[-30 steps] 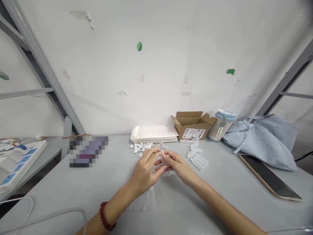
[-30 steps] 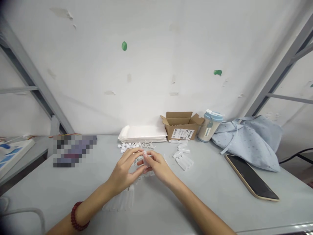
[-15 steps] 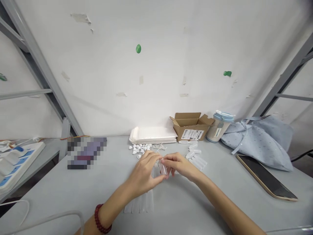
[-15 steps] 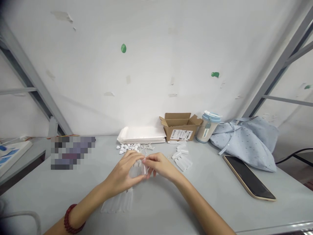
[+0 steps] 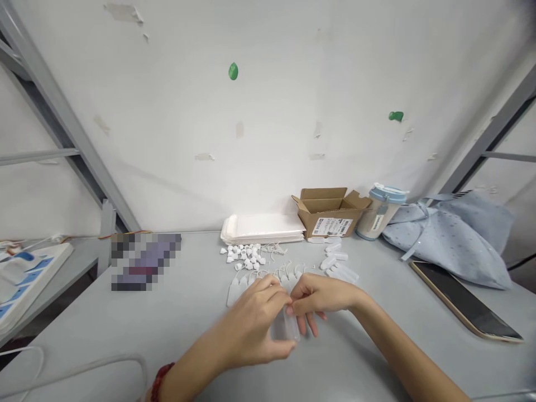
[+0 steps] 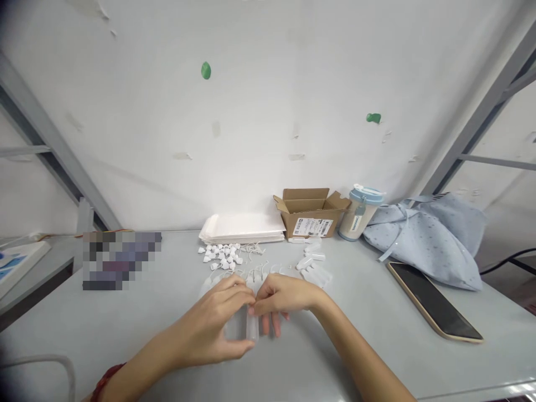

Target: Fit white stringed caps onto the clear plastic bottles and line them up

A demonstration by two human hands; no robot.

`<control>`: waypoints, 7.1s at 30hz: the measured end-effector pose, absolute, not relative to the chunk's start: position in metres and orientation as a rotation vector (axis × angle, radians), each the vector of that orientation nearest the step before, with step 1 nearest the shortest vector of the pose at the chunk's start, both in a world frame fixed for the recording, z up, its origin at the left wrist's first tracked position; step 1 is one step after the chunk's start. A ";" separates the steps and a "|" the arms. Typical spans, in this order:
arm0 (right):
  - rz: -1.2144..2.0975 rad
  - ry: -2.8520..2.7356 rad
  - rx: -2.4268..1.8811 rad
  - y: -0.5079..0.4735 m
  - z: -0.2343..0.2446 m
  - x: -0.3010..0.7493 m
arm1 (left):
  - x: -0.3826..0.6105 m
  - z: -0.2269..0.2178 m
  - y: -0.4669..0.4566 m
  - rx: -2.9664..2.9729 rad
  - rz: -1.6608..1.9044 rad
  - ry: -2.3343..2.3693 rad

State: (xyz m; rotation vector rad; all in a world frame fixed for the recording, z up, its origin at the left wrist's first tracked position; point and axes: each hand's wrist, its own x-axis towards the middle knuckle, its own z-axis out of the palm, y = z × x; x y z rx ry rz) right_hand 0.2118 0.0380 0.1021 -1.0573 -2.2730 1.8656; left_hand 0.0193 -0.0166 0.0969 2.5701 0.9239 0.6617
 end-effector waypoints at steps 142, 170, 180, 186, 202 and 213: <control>1.293 -1.531 -1.025 0.060 0.095 0.228 | -0.008 0.089 0.038 1.780 1.262 1.467; 1.324 -1.847 -0.953 0.024 0.086 0.182 | 0.013 0.091 0.014 1.770 1.302 1.438; 1.302 -1.935 -0.903 0.026 0.084 0.183 | 0.013 0.091 0.013 1.899 1.288 1.384; 1.276 -1.909 -0.926 0.025 0.085 0.182 | 0.014 0.087 0.013 2.079 1.321 1.316; 1.272 -1.741 -0.931 0.027 0.077 0.181 | 0.014 0.091 0.009 2.038 1.280 1.343; 1.261 -1.665 -0.929 0.031 0.067 0.180 | 0.013 0.081 0.011 2.297 1.351 1.252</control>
